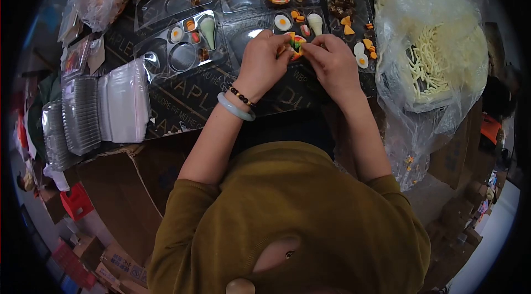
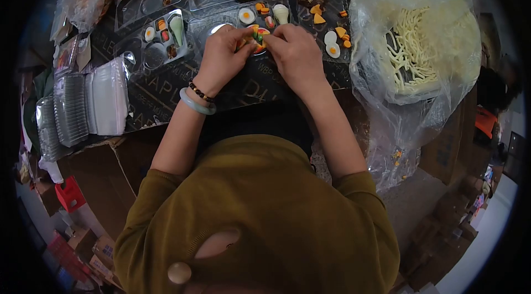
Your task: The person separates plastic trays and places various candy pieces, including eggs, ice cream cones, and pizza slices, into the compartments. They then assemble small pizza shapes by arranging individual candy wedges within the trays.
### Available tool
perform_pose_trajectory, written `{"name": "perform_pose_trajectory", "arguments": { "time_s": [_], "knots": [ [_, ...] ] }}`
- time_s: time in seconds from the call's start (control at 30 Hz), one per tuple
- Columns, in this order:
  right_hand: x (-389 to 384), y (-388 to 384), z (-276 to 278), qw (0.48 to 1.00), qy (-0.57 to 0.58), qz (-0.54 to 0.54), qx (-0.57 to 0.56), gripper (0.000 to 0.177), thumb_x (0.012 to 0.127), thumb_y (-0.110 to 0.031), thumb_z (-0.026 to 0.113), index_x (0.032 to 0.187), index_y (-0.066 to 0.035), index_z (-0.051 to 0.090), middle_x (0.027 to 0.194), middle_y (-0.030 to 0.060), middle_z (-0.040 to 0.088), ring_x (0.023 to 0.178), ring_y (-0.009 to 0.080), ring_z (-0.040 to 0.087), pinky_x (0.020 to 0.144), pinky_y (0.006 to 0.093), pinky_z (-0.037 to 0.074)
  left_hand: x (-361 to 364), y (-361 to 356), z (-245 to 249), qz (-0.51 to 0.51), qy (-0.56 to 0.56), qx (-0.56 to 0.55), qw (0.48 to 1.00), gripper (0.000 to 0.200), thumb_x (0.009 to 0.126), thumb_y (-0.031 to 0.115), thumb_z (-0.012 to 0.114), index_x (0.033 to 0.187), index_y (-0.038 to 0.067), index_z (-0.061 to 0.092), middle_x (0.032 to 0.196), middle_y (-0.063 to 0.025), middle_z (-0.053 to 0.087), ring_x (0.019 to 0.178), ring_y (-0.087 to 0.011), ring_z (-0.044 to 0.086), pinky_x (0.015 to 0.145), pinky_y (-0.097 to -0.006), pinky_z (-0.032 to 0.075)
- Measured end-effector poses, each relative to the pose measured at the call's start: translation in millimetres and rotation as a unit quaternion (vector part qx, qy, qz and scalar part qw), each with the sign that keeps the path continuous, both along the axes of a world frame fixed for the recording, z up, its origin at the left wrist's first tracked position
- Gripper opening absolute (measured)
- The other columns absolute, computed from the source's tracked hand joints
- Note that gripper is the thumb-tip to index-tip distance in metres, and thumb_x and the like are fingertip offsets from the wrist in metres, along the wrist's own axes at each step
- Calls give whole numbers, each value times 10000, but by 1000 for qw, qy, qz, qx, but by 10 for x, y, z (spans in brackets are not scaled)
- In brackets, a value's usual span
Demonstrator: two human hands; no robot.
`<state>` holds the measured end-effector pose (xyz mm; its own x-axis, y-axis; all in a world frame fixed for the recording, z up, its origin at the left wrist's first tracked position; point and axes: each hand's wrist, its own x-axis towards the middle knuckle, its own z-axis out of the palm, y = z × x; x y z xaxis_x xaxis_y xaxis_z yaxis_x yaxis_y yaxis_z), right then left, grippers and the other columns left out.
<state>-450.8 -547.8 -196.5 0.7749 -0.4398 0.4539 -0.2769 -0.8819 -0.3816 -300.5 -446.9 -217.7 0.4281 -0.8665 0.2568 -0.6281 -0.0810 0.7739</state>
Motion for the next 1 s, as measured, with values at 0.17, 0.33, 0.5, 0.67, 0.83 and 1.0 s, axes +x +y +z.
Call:
{"name": "perform_pose_trajectory", "arguments": {
  "time_s": [0.17, 0.33, 0.5, 0.67, 0.83, 1.0],
  "knots": [
    [40, -139, -41, 995, 66, 42, -65, 81, 756, -127, 697, 817, -84, 666, 799, 51, 571, 775, 233, 593, 687, 371, 469, 11, -23, 81, -19, 1, 45, 999, 256, 741, 69, 710, 992, 24, 692, 793, -152, 584, 734, -322, 604, 663, -399, 485],
    [107, -11, -173, 997, 31, -63, -31, 114, 772, -169, 703, 751, -80, 636, 729, 53, 550, 720, 235, 588, 662, 366, 452, 24, -40, 49, -25, -6, 35, 999, 234, 749, 70, 703, 978, 25, 694, 782, -142, 578, 723, -320, 598, 658, -399, 484],
    [75, 136, -103, 994, 59, -85, -25, 89, 790, -166, 696, 765, -95, 649, 725, 36, 560, 705, 231, 587, 639, 362, 430, 19, -33, 43, -22, -14, 34, 999, 240, 753, 85, 710, 985, 26, 695, 769, -136, 578, 705, -307, 598, 642, -390, 480],
    [22, -83, -37, 999, 38, -17, 3, 95, 784, -155, 690, 869, -113, 697, 754, 32, 561, 749, 221, 589, 652, 368, 424, 27, -32, 31, -20, -14, 17, 1000, 239, 762, 102, 721, 987, 27, 700, 754, -129, 584, 674, -285, 605, 617, -370, 480],
    [113, -196, -91, 996, 62, 28, -54, 117, 760, -150, 703, 870, -113, 711, 770, 29, 560, 780, 217, 591, 661, 376, 421, 19, -32, 76, -36, -16, 55, 998, 210, 764, 87, 691, 966, 27, 686, 814, -147, 577, 741, -322, 600, 661, -407, 492],
    [154, -123, -161, 996, 64, -48, -39, 95, 743, -172, 727, 814, -110, 712, 739, 28, 560, 767, 217, 592, 663, 375, 414, 26, -74, 89, -51, -88, 83, 991, 187, 779, 114, 687, 945, 26, 682, 814, -151, 576, 740, -331, 604, 656, -418, 494]
  ]
}}
